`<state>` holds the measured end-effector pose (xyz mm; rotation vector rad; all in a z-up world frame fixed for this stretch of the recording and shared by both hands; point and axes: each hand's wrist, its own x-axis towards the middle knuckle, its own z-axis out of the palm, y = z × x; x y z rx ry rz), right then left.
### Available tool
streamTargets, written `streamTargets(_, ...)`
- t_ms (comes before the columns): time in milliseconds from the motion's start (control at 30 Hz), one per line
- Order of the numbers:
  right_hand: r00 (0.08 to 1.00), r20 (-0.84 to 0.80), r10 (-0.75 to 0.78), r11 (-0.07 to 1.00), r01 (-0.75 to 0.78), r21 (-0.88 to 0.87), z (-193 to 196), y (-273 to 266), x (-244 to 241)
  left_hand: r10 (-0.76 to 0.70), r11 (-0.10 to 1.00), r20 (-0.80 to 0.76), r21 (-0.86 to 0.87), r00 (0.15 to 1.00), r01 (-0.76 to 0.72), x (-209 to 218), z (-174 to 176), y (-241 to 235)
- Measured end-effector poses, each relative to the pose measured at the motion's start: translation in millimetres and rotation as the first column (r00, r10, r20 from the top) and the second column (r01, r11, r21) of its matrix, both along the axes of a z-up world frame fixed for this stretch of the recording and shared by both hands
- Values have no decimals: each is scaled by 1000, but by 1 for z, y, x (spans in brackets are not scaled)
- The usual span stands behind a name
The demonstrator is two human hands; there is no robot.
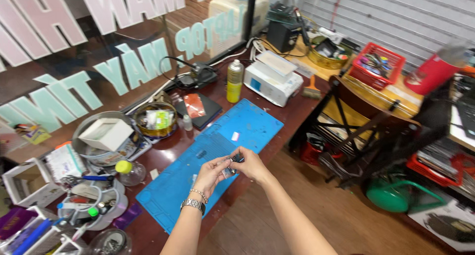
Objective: The person sorts small electronic components and tools on a cluttered workbench, moving items between containers and shelves. They handle circuit boards, screws, and small parts, placing them into labeled bins and trays.
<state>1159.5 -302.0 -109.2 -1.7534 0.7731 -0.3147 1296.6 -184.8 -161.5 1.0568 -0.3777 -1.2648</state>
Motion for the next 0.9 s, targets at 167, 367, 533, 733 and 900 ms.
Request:
streamTargets(167, 999, 47, -18, 969, 6, 246, 10, 2, -60, -54, 998, -66, -18, 996, 52, -44, 5, 4)
streamTargets(367, 956, 64, -285, 949, 272, 162, 9, 13, -113, -168, 986, -118, -38, 979, 164, -77, 31, 3)
streamTargets(533, 875, 198, -442, 893, 406, 196, 7, 23, -153, -266, 964, -73, -24, 961, 265, -89, 35, 8)
streamTargets(733, 853, 196, -485, 860, 423, 286, 16, 79, -184, -435, 900, 30, -18, 900, 435, -111, 21, 22)
streamTargets(900, 799, 154, -581, 813, 577, 78, 18, 126, -205, -538, 842, 123, 29, 834, 539, -147, 28, 26)
